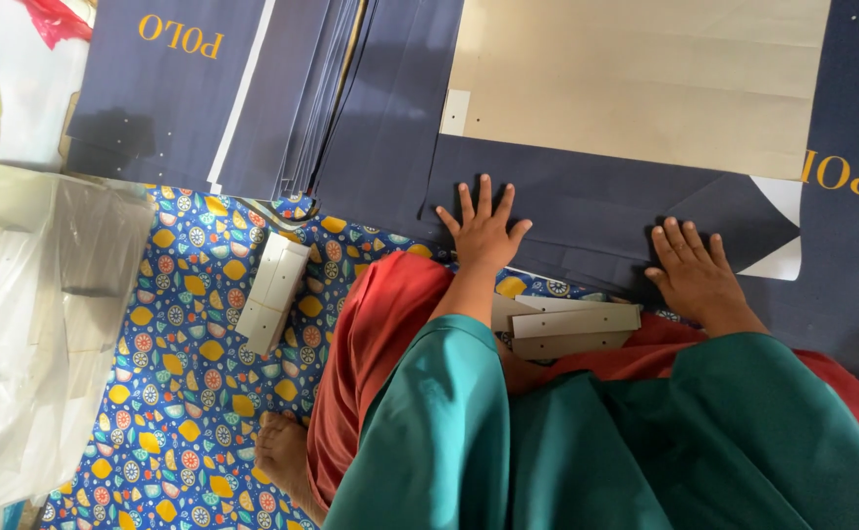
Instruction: The person sits on a patterned mat and assembles paper products by placing white strips onto beige paper sheets. They then place dark blue paper sheets with 'POLO' printed on them over the beige sheets and press them down. The person also uses a spoon to apply a white substance from a container onto the white strips.
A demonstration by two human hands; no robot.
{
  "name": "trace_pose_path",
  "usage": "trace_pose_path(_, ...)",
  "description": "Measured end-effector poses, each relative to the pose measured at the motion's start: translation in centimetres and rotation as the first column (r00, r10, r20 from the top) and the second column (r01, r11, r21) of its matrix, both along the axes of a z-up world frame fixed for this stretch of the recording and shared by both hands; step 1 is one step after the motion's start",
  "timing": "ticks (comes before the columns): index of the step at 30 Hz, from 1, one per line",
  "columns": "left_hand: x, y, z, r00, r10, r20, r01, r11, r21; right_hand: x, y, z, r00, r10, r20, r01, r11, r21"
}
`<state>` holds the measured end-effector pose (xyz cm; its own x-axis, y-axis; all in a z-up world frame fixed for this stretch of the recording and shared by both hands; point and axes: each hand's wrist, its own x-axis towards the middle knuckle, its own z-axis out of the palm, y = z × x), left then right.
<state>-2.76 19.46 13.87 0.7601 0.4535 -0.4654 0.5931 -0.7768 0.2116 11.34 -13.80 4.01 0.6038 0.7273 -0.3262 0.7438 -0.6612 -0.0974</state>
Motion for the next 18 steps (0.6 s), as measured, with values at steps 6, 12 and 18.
trace_pose_path(6,-0.6,-0.3,-1.7,0.998,0.013,0.067,-0.014,1.000,0.019,-0.1,-0.1,0.0,1.000,0.001,0.000,-0.001,1.000,0.027)
trace_pose_path(12,-0.4,-0.3,0.5,0.999,-0.011,-0.033,0.010,1.000,-0.020,-0.1,0.3,0.0,0.996,-0.058,-0.072,0.056,0.998,-0.029)
trace_pose_path(18,-0.1,-0.9,2.8,0.992,-0.007,-0.126,0.010,1.000,0.024,-3.2,3.9,0.5,0.908,-0.416,-0.043,0.415,0.886,0.206)
